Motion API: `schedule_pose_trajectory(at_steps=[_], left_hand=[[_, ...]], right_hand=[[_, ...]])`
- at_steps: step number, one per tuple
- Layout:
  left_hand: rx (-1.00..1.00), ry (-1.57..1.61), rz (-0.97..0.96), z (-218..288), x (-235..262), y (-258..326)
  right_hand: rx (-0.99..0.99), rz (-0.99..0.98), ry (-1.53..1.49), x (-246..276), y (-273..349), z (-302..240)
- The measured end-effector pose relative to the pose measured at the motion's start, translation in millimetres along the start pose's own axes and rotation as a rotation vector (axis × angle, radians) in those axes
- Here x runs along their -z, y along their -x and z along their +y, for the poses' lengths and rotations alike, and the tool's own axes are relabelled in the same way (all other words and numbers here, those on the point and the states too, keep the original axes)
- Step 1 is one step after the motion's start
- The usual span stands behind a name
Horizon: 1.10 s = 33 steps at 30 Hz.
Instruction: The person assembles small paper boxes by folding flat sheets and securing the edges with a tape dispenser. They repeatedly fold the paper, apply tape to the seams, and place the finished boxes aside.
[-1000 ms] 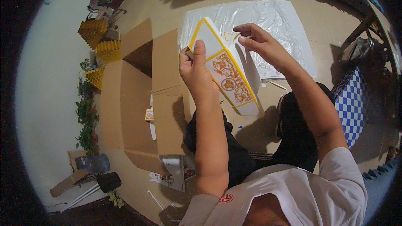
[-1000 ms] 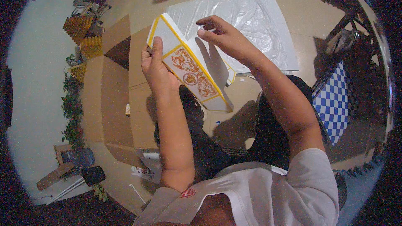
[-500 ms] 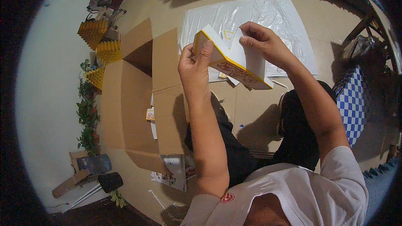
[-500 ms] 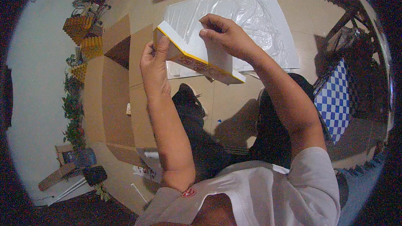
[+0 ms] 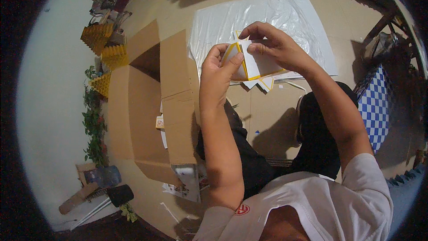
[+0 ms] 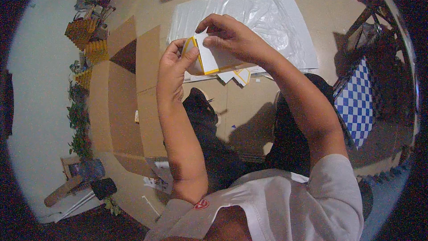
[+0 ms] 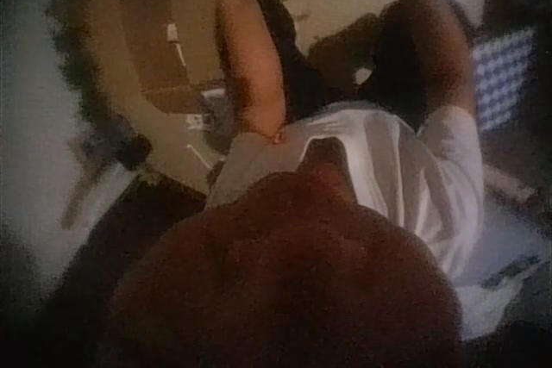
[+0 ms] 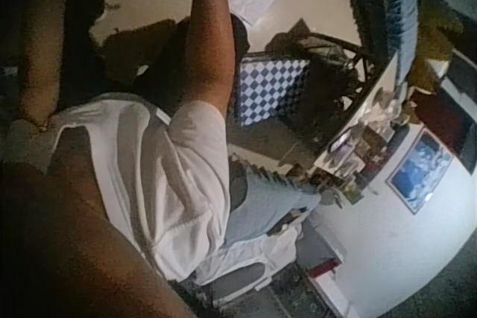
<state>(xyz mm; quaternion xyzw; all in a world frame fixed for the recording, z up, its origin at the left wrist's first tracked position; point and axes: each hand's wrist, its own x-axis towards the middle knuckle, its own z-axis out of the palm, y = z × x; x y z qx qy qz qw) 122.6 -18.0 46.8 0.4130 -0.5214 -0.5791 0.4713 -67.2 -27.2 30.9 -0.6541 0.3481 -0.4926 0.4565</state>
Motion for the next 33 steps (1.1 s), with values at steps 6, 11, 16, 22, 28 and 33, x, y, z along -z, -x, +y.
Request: schedule_pose_trajectory(at_steps=[6,11,16,22,28,33], left_hand=[[0.015,0.007,-0.104,0,3,0],[0.026,-0.001,-0.139,1,-1,0],[0.024,-0.132,-0.18,-3,0,0],[-0.379,-0.79,-0.049,-10,-14,2],[-0.448,-1.078,-0.014,-15,-29,3],[-0.065,-0.604,0.016,-11,-36,3]], right_hand=[[-0.043,-0.078,0.068,7,0,5],[-0.047,-0.105,0.143,12,-1,5],[-0.131,-0.23,0.133,23,-1,-4],[-0.009,-0.174,0.593,28,4,-6],[0.315,-0.237,0.818,26,1,-5],[0.447,-0.103,0.871,31,-4,-2]])
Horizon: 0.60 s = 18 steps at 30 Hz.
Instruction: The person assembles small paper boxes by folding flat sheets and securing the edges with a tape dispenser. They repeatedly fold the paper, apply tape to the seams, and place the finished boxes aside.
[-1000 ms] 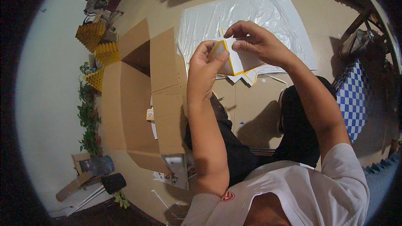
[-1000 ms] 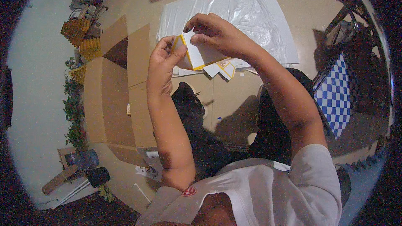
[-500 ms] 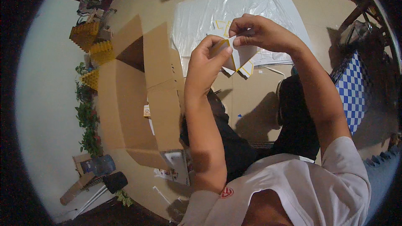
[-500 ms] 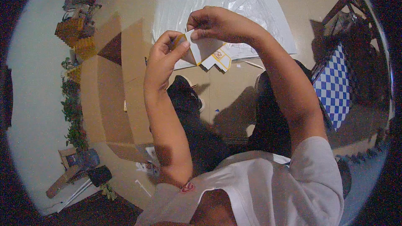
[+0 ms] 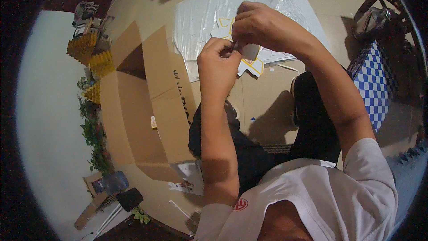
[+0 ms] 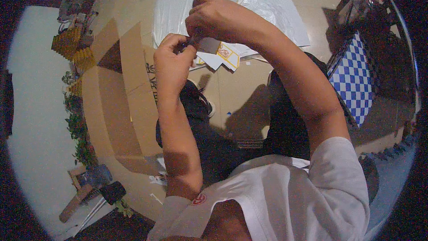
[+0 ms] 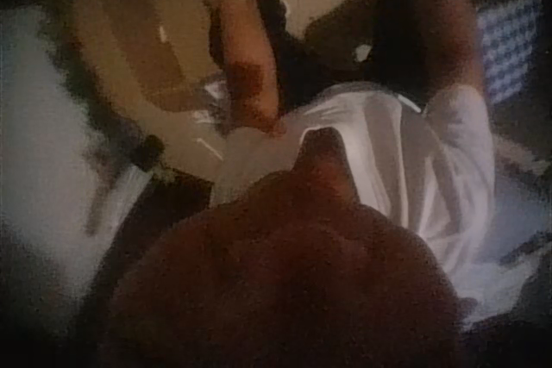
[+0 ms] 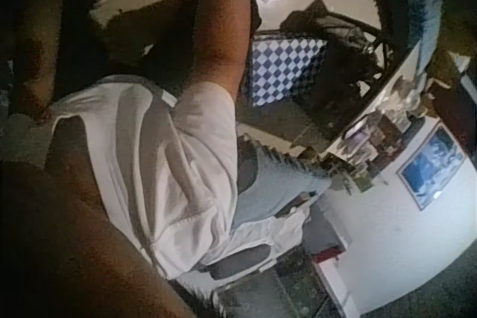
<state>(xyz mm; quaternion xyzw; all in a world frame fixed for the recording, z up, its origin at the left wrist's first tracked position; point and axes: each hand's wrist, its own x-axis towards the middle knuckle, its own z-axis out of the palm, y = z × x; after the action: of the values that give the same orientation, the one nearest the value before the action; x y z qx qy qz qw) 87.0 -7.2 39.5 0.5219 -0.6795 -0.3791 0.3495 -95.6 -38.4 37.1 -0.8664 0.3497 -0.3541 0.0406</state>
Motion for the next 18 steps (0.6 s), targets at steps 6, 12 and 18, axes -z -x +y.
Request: schedule_pose_trajectory(at_steps=[6,12,18], left_hand=[[0.222,0.765,0.134,-14,-6,-4],[0.231,1.046,0.332,-12,-6,-11],[0.222,1.101,0.324,-8,-5,-10]], right_hand=[[-0.361,0.504,0.134,25,-8,7],[-1.001,0.246,-1.018,7,9,19],[-0.909,0.131,-1.281,-1,0,-10]])
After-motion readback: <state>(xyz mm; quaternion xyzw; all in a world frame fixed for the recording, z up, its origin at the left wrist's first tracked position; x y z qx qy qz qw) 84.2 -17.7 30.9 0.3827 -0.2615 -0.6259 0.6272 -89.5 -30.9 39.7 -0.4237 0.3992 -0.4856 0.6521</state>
